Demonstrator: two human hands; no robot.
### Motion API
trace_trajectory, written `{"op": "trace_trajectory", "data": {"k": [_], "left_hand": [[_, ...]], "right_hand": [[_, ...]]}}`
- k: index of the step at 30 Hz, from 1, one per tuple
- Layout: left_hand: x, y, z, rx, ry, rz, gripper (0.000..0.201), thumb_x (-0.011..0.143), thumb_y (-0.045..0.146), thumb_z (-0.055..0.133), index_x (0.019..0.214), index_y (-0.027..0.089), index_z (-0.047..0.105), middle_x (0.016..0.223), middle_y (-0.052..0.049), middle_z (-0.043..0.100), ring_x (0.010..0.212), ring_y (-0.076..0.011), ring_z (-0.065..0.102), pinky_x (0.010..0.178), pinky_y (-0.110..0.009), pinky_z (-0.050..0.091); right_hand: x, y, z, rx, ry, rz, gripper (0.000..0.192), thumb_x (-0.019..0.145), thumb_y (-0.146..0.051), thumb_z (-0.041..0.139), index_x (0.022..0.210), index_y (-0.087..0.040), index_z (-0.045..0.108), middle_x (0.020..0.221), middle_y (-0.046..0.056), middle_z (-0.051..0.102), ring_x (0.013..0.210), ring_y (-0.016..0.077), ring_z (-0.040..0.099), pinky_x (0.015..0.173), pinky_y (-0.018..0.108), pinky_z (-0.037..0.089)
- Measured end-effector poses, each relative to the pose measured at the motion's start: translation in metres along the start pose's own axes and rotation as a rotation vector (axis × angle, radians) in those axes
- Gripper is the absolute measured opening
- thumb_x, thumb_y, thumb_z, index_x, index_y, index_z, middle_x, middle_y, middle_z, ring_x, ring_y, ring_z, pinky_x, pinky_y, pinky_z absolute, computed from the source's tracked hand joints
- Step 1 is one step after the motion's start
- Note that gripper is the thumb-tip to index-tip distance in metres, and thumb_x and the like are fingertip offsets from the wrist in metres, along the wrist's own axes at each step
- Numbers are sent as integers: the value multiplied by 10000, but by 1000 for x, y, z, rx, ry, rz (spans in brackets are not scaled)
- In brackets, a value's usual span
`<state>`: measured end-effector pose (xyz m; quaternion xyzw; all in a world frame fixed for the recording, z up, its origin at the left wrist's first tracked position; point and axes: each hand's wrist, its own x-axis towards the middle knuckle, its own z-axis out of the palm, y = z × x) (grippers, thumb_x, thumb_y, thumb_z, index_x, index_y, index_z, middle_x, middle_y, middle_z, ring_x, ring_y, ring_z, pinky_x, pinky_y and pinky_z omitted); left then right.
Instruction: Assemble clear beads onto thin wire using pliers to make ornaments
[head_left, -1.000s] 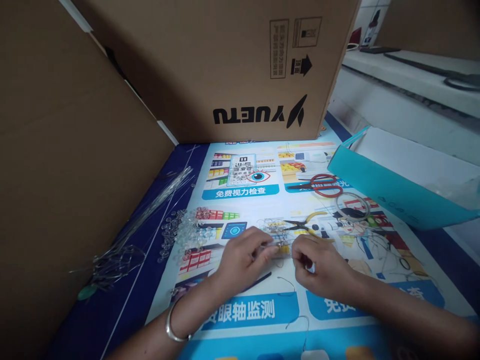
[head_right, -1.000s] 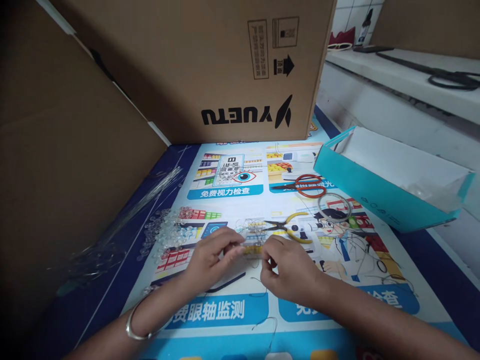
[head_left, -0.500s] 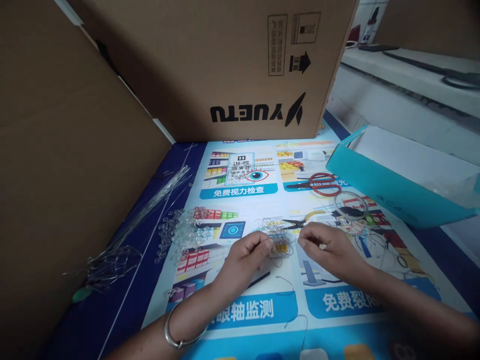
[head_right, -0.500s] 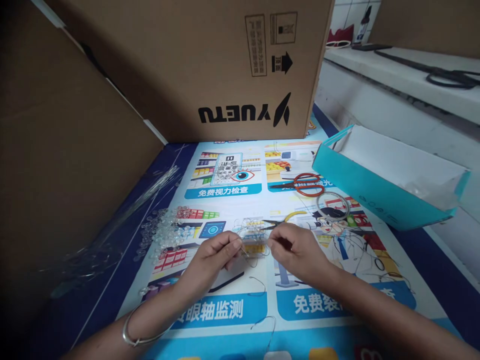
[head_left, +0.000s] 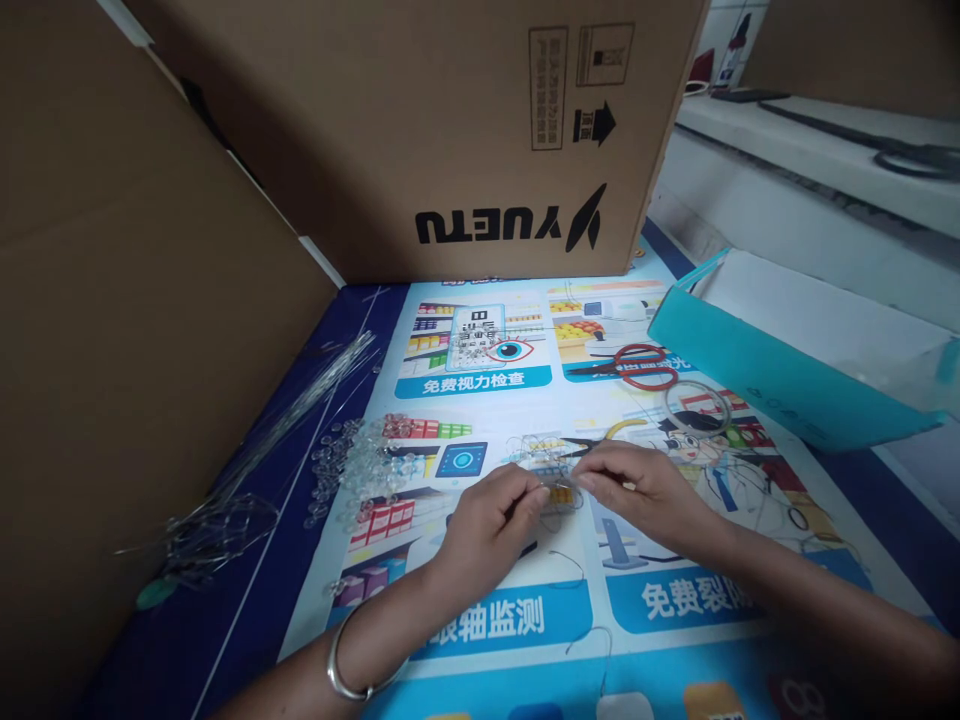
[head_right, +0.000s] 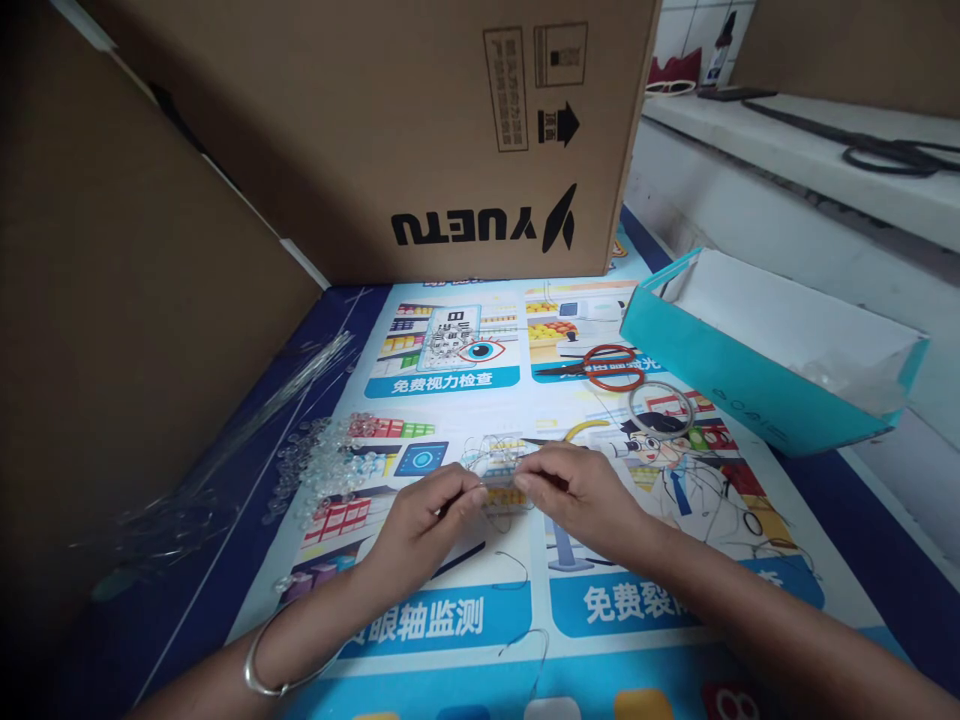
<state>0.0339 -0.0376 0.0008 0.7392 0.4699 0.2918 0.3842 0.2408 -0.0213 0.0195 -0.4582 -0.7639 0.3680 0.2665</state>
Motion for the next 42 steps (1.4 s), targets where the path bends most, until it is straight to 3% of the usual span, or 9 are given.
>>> {"op": "trace_trajectory", "data": {"k": [6,11,17,20,22,26,31,36,42], "left_hand": [[-5,-2,6,144,-63,142,187,905,233,401,777,169,522,734,-13,539,690,-122,486,606,-240,344],[-6,-3,9,232,-135,239,190,903,213,381,782,164,520,726,-26,548,687,-135,495,598,-244,366],[-3,-3,-6,297,-132,302,139,887,227,432,881,184,564,771,-24,588,713,-140,530,623,-249,397],[4,-11,-21,396,77,220,117,865,261,482,864,188,572,786,-30,590,737,-150,542,644,-255,406],[11,-19,-28,459,156,119,157,846,281,509,958,183,559,865,-43,588,716,-145,540,663,-267,423],[24,-33,-28,440,105,70,262,805,253,550,1064,208,542,956,-46,575,777,-157,553,721,-282,443],[36,-37,-22,405,30,32,123,788,182,531,882,202,608,870,-25,590,758,-150,555,699,-254,433],[47,-31,-20,416,-22,38,130,781,159,515,791,204,636,785,-14,589,761,-149,552,698,-248,417],[53,-37,-11,170,-33,35,109,773,155,533,795,192,633,773,-1,600,741,-128,547,674,-239,411]], "right_hand": [[-1,-3,9,-108,-93,-148,139,844,-238,521,914,-204,637,853,18,648,802,130,568,710,233,413],[-3,-8,6,-178,-188,-212,193,873,-271,482,862,-185,654,841,41,644,809,140,565,721,251,411],[-1,-10,-1,-127,-247,-99,143,843,-246,523,877,-210,657,806,2,656,752,118,574,672,225,404],[3,-5,-6,-62,-191,-32,149,826,-253,536,902,-238,663,846,-14,670,765,116,587,678,219,414],[9,-1,-8,-25,-139,9,161,826,-277,530,908,-245,665,872,-14,672,777,121,592,683,222,424],[25,5,-9,17,-82,42,169,813,-319,529,858,-229,666,837,-7,665,738,126,580,650,231,424],[47,14,0,124,-73,80,172,792,-334,526,783,-190,619,649,-26,574,589,96,496,529,210,373],[55,27,12,299,-126,159,162,787,-343,511,771,-188,556,588,-40,529,501,79,473,449,190,363],[54,36,16,453,-118,288,130,774,-312,504,789,-185,526,634,-17,578,534,86,550,488,197,450]]}}
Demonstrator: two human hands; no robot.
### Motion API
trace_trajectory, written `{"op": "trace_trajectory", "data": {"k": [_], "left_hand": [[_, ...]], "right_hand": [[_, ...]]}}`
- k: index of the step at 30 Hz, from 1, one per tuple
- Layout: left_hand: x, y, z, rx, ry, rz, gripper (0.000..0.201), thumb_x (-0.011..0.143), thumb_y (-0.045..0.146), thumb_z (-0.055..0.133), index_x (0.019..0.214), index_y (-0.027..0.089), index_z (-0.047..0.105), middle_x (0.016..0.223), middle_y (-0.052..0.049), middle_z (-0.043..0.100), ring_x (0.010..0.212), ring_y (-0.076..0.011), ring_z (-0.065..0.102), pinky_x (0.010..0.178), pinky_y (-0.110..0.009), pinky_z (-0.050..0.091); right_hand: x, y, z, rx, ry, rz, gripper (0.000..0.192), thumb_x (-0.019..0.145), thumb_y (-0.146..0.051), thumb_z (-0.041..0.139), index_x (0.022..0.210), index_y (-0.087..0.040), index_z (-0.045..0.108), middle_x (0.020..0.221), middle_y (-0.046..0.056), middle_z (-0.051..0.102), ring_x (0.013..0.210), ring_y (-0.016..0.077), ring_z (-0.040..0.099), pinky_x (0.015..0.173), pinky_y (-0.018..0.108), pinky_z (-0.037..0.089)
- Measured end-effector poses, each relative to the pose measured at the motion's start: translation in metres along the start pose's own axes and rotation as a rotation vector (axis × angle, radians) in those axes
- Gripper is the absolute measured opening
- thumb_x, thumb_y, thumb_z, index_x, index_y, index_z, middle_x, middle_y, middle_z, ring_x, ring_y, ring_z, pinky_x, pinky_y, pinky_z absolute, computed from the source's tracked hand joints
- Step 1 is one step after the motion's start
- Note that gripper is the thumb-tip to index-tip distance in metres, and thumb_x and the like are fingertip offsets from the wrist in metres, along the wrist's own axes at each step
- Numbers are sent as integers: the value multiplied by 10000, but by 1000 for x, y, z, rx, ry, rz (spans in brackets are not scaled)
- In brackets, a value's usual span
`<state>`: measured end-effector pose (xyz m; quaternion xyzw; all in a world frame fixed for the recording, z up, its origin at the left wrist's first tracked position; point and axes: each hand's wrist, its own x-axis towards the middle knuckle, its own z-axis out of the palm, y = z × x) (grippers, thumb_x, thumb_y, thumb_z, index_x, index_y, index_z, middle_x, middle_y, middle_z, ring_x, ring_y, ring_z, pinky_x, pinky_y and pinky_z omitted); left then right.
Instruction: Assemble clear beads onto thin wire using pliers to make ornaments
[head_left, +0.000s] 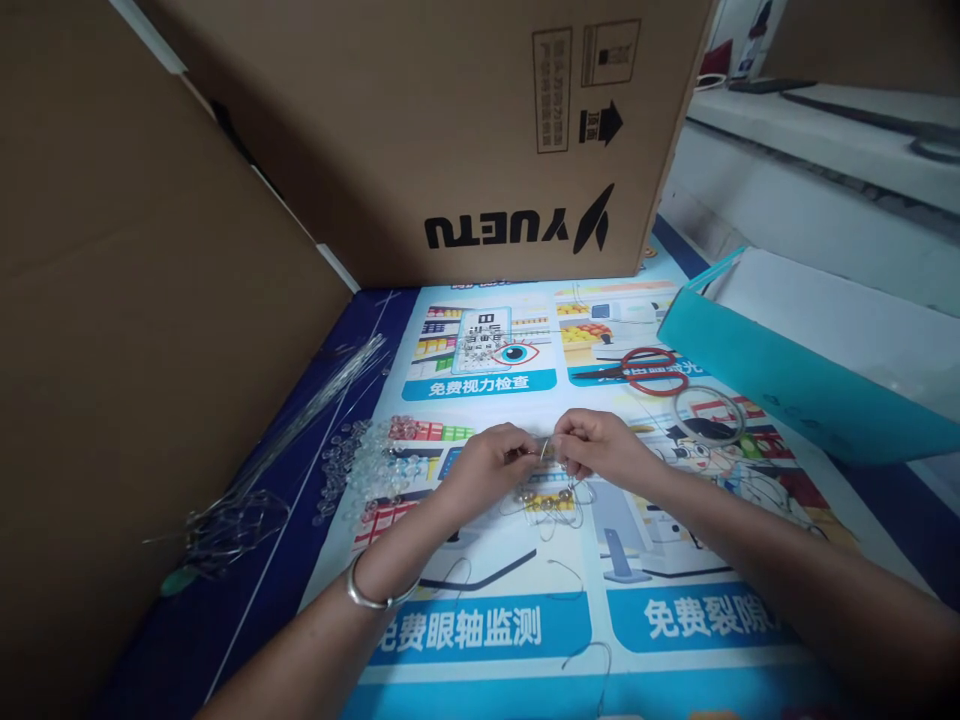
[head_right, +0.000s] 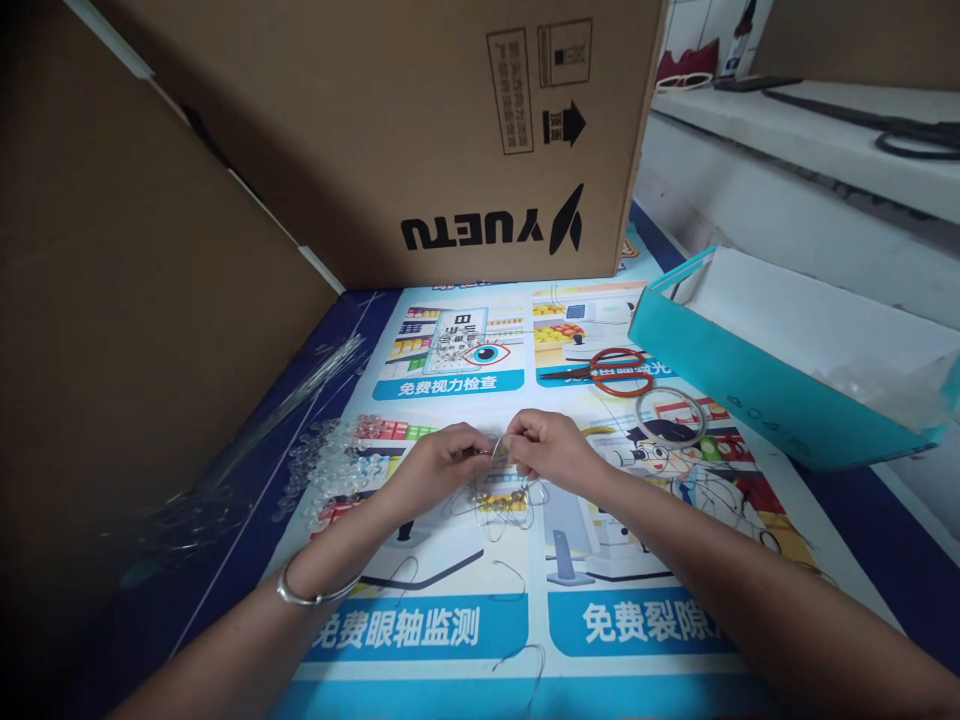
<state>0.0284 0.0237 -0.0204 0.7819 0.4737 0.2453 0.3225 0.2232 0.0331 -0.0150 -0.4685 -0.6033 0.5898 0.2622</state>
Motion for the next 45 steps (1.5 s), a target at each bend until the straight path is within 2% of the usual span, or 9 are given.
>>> {"op": "trace_trajectory", "data": {"k": [4,11,22,25,27,30,33,41,45], "left_hand": [[-3,-7,2,-136,-31,-18,79,773,181,559,823,185,620,818,-8,609,738,-122,551,668,-245,419],[-5,-12,4,-223,-115,75,119,815,195,533,868,180,637,928,-46,645,842,-144,584,757,-274,450],[-3,-9,2,-51,-129,153,122,830,159,508,844,203,621,870,-12,638,823,-128,577,748,-249,434],[-4,-9,4,-24,-119,161,112,825,159,502,825,200,607,850,-17,625,819,-136,566,745,-260,435],[-4,-10,4,-16,-116,167,107,817,152,506,820,202,601,849,-16,619,821,-138,560,747,-264,435],[-3,-10,5,-19,-126,165,104,807,138,516,816,203,597,849,-10,614,820,-136,556,747,-263,434],[-3,-11,5,-28,-141,157,102,809,144,520,824,205,602,855,-8,614,824,-134,558,756,-264,435],[-3,-13,0,-34,-165,172,167,866,206,449,874,186,614,868,-33,616,823,-141,555,758,-267,431],[-3,-14,-3,-57,-178,196,190,876,210,427,864,175,612,854,-37,612,818,-141,550,755,-265,427]], "right_hand": [[1,1,-1,76,18,33,161,777,-346,524,798,-187,517,692,-3,600,553,86,563,505,207,476],[2,6,0,106,33,-15,205,780,-388,535,822,-187,517,687,-12,590,536,76,539,491,200,474],[-1,8,-1,43,11,-69,224,793,-396,517,868,-186,538,677,-25,555,499,64,475,449,189,396],[-2,5,-2,-108,30,-113,204,816,-383,489,844,-189,544,631,-37,525,511,74,461,467,198,365],[-5,2,-3,-328,88,-179,164,829,-339,477,809,-197,558,617,-37,522,548,86,466,508,209,351],[-9,-3,-7,-727,172,-261,141,842,-259,457,798,-203,578,723,2,586,651,117,513,579,233,340],[-13,-5,-9,-959,187,-283,151,846,-212,439,822,-198,587,826,47,608,713,144,540,606,247,333],[-13,-13,-12,-852,40,-258,141,833,-264,473,813,-228,608,755,-12,623,671,126,533,578,233,332],[-14,-14,-15,-998,-7,-283,166,848,-264,456,839,-224,617,810,19,632,726,149,553,610,247,339]]}}
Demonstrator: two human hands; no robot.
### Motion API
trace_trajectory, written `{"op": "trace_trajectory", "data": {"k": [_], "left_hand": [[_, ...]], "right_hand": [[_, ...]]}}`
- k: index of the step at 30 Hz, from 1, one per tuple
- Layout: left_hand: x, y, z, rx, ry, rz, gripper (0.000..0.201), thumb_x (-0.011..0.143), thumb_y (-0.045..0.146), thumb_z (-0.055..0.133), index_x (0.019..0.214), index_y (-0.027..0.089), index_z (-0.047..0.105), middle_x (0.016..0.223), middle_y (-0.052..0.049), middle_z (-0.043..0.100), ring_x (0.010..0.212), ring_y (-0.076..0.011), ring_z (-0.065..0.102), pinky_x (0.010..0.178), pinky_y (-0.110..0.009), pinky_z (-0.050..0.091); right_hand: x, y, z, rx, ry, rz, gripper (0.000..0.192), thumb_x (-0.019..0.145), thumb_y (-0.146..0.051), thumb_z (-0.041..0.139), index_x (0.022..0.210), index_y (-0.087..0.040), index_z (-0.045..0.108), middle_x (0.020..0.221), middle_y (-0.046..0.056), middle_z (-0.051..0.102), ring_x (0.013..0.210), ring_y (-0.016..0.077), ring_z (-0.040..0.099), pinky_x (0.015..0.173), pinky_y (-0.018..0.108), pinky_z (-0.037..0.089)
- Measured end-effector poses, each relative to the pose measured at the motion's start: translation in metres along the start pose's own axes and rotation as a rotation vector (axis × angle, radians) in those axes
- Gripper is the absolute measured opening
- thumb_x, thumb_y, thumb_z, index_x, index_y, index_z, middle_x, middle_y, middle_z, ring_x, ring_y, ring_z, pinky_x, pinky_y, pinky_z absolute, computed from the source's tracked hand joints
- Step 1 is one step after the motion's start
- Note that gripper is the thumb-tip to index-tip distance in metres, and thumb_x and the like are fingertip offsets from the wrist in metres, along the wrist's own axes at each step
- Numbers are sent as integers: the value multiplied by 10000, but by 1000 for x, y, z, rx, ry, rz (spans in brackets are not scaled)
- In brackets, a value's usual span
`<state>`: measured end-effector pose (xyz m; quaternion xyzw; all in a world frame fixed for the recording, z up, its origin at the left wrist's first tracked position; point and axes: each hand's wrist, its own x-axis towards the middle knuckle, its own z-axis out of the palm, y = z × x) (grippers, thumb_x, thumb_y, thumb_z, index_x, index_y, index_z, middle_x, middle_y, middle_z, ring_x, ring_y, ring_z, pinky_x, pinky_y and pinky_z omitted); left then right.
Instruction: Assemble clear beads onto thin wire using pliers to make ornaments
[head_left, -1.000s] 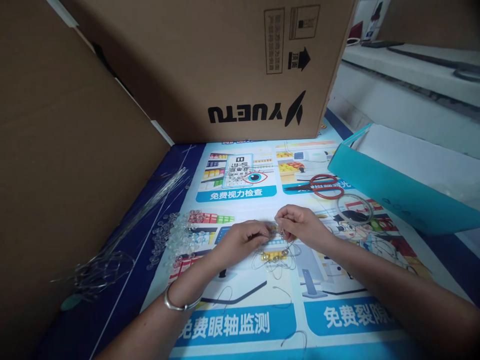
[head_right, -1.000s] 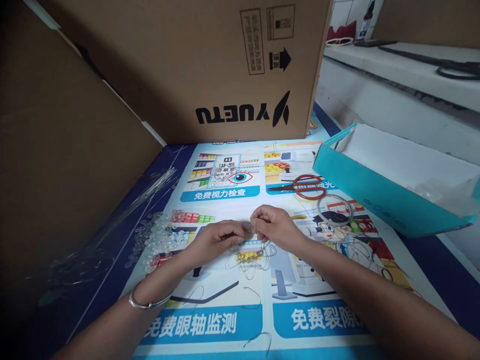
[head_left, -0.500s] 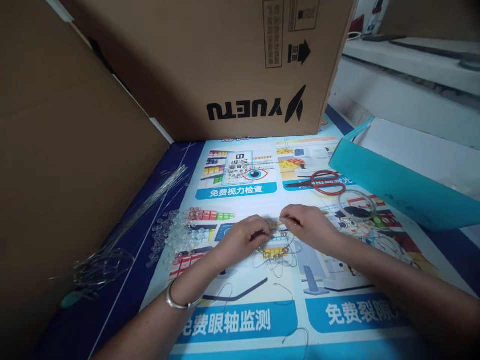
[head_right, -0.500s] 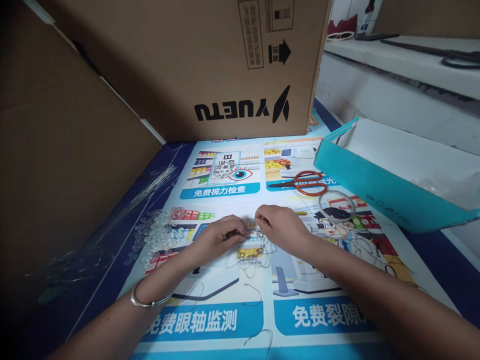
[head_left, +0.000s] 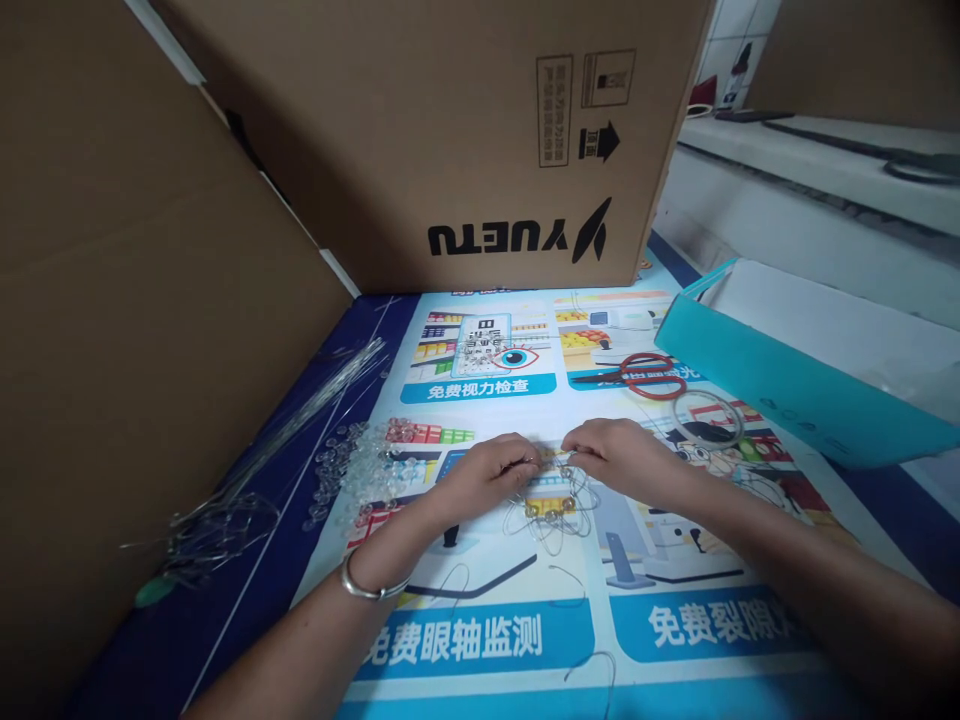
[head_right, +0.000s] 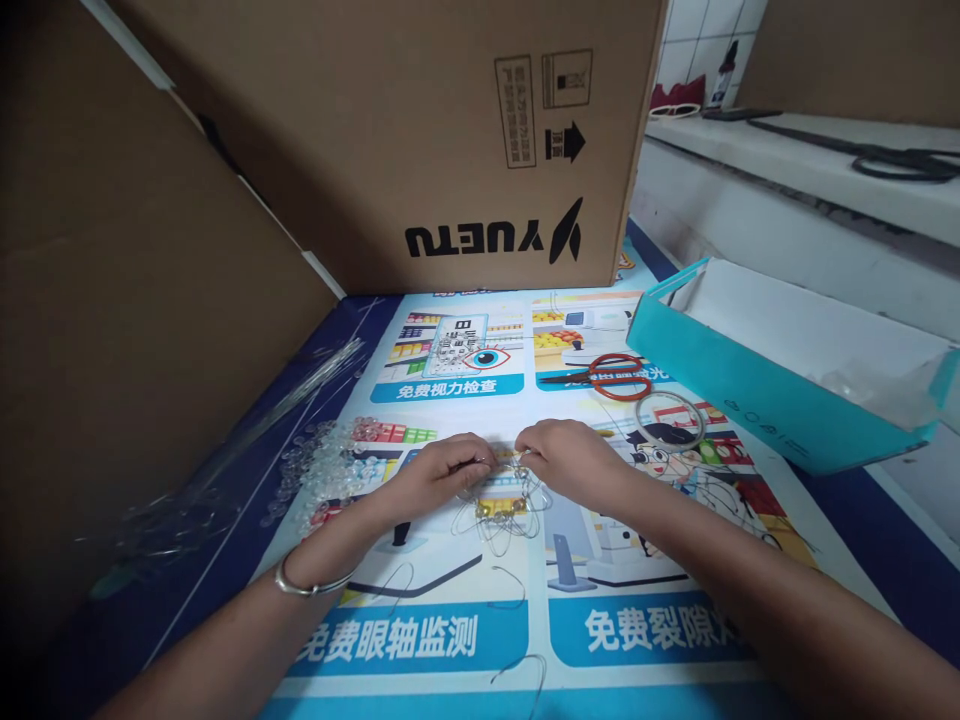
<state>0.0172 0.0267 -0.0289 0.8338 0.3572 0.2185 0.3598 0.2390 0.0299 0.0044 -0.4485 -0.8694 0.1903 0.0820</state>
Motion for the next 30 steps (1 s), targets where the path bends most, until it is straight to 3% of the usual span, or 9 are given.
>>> {"op": "trace_trajectory", "data": {"k": [4,6,12,17,23,30], "left_hand": [[0,-3,0,-30,1,6,148,851,192,462,865,186,609,881,-27,611,832,-135,551,763,-260,425],[0,-3,1,-34,3,8,126,837,178,481,862,187,604,879,-22,608,829,-132,550,762,-260,424],[-2,-3,-1,-27,7,14,105,812,174,520,886,182,593,908,-28,596,821,-132,543,745,-255,423],[-2,-4,-4,-59,-32,44,173,890,251,437,923,173,588,907,-40,597,834,-135,543,760,-260,417],[-2,-3,-4,-20,-26,-8,271,922,331,376,855,160,575,817,-26,584,761,-129,527,707,-251,401],[-3,0,-5,-4,-25,-40,281,930,328,346,872,163,565,785,-10,564,721,-118,503,671,-243,385]], "right_hand": [[-4,3,-5,-304,-22,15,184,846,-204,430,815,-188,610,835,70,624,724,172,553,568,259,301],[-6,3,-10,-350,-58,28,201,848,-199,415,779,-183,604,815,67,621,703,165,549,550,255,282],[-7,12,-26,-126,-227,-3,180,809,-272,473,765,-215,638,758,11,647,694,140,545,560,235,300],[-5,22,-32,111,-322,-16,187,793,-295,500,774,-214,668,735,-9,653,631,115,532,534,222,319],[-5,10,-33,309,-121,43,184,804,-304,511,806,-215,672,771,-15,667,685,120,569,581,218,385],[0,6,-5,444,77,-21,165,814,-295,534,879,-249,678,827,-22,667,746,115,585,673,231,427]]}}
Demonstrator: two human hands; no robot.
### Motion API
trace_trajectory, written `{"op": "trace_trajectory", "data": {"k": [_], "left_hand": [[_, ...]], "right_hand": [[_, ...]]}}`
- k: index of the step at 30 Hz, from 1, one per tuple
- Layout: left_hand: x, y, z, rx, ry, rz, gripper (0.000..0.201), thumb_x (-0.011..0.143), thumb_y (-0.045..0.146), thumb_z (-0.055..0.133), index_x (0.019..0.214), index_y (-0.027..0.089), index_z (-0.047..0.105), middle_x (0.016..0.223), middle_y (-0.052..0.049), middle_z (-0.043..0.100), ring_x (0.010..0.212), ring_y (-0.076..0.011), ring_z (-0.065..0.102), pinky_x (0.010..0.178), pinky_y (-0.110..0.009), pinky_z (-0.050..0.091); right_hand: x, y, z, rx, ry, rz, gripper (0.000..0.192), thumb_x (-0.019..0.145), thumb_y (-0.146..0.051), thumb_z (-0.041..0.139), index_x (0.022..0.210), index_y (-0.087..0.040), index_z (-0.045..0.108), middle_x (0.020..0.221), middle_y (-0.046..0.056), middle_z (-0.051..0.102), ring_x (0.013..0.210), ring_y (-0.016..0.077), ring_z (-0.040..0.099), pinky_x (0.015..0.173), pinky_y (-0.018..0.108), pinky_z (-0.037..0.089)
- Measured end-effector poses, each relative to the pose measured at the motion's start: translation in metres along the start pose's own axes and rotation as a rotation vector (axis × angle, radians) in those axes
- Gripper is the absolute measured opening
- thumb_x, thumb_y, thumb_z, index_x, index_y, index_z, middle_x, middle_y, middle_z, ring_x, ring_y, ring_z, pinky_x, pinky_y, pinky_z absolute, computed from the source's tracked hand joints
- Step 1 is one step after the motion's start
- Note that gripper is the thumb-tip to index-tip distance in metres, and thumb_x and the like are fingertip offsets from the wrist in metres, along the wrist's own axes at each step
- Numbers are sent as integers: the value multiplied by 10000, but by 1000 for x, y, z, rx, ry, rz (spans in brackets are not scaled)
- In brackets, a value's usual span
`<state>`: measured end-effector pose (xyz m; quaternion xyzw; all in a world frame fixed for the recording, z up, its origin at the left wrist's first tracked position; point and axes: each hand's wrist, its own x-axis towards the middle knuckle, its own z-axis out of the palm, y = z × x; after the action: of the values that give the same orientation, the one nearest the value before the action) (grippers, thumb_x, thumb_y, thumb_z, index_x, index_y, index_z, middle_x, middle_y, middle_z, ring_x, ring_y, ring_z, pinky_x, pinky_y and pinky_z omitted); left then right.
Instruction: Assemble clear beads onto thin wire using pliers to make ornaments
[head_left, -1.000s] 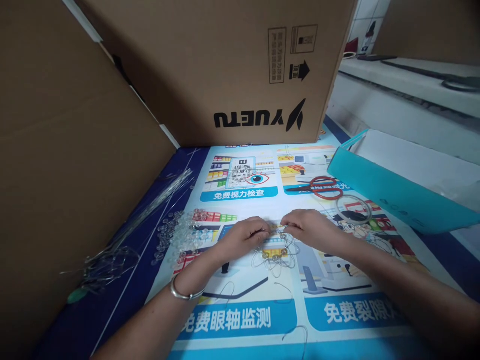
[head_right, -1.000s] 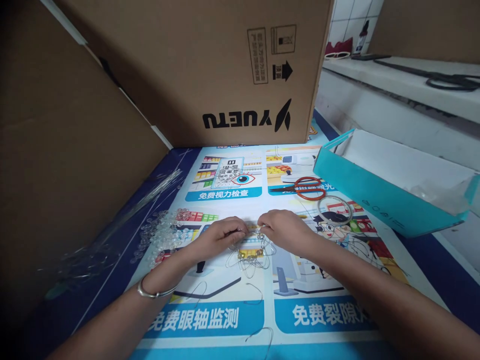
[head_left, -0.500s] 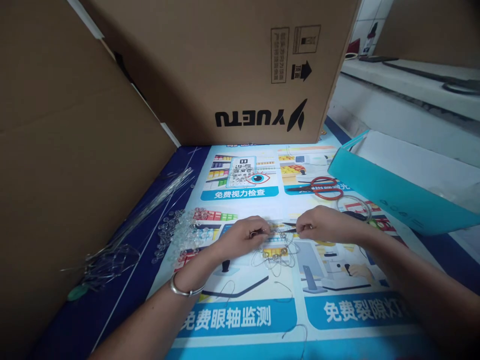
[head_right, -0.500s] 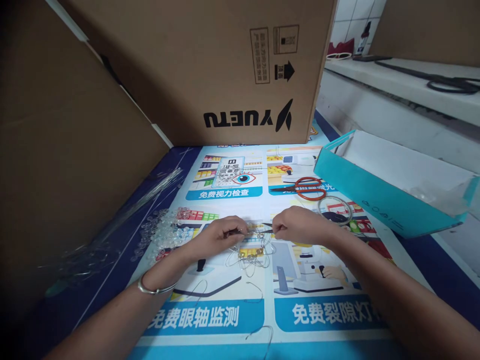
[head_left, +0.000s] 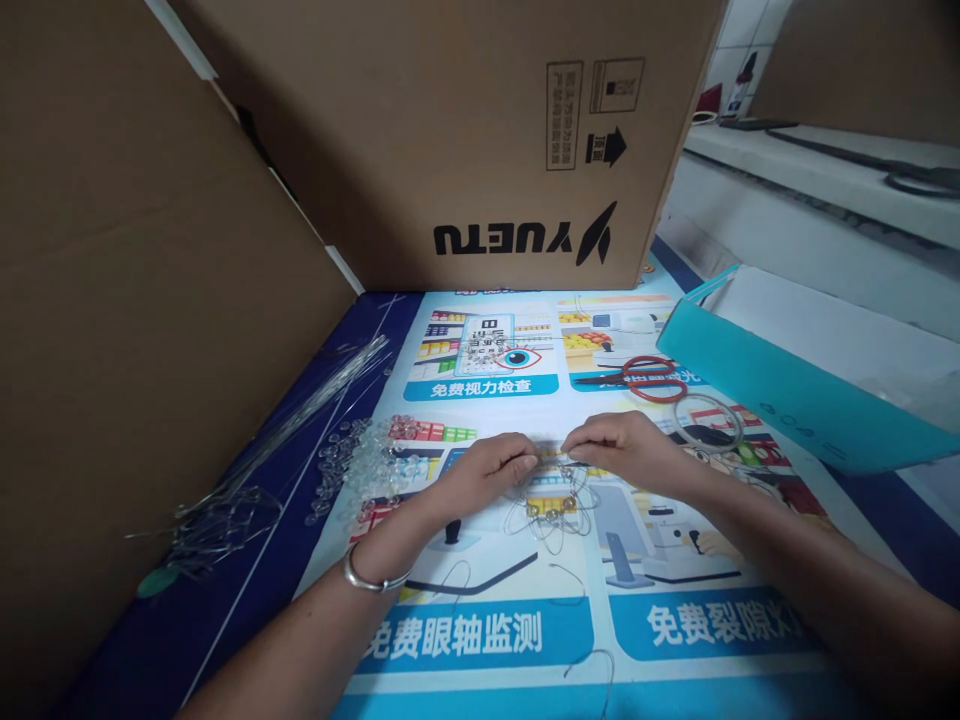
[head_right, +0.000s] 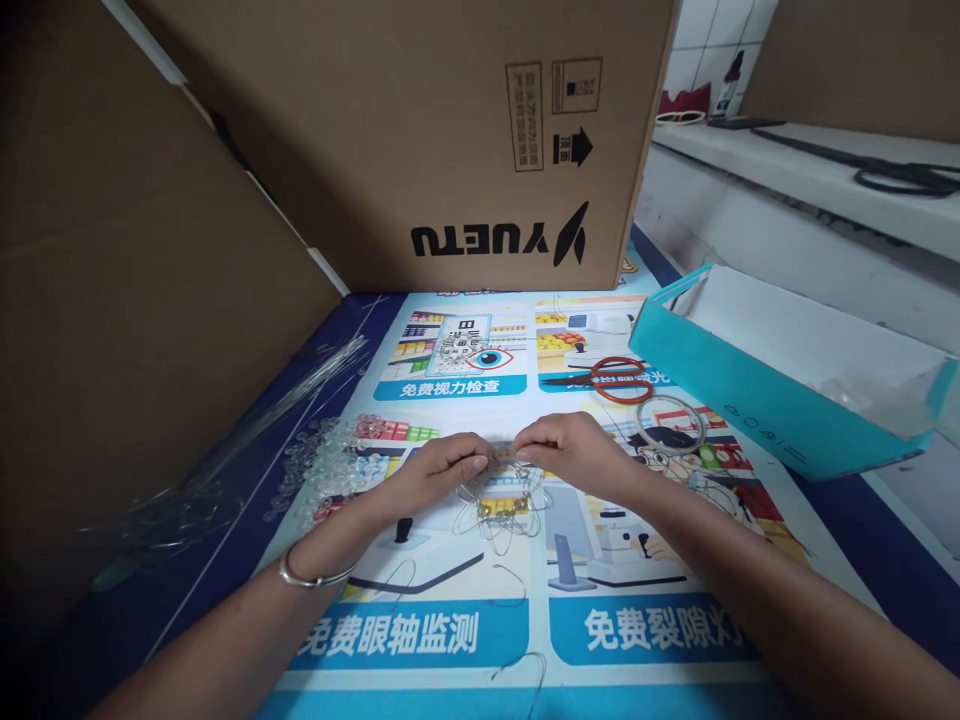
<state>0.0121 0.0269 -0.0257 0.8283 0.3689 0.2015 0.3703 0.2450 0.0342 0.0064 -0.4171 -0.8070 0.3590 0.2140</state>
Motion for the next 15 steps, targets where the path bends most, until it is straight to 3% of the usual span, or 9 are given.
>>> {"op": "trace_trajectory", "data": {"k": [7,15], "left_hand": [[2,0,1,12,11,11,311,933,331,337,769,157,535,729,2,526,682,-104,477,642,-231,372],[3,-1,3,41,29,-1,292,924,317,362,760,160,547,732,3,543,684,-105,486,635,-225,371]], "right_hand": [[3,0,8,-80,82,-85,89,792,-258,585,795,-229,669,802,0,630,812,132,556,743,264,414],[1,-7,13,-12,90,-10,77,799,-247,572,807,-230,647,771,-41,633,667,88,544,600,207,400]]}}
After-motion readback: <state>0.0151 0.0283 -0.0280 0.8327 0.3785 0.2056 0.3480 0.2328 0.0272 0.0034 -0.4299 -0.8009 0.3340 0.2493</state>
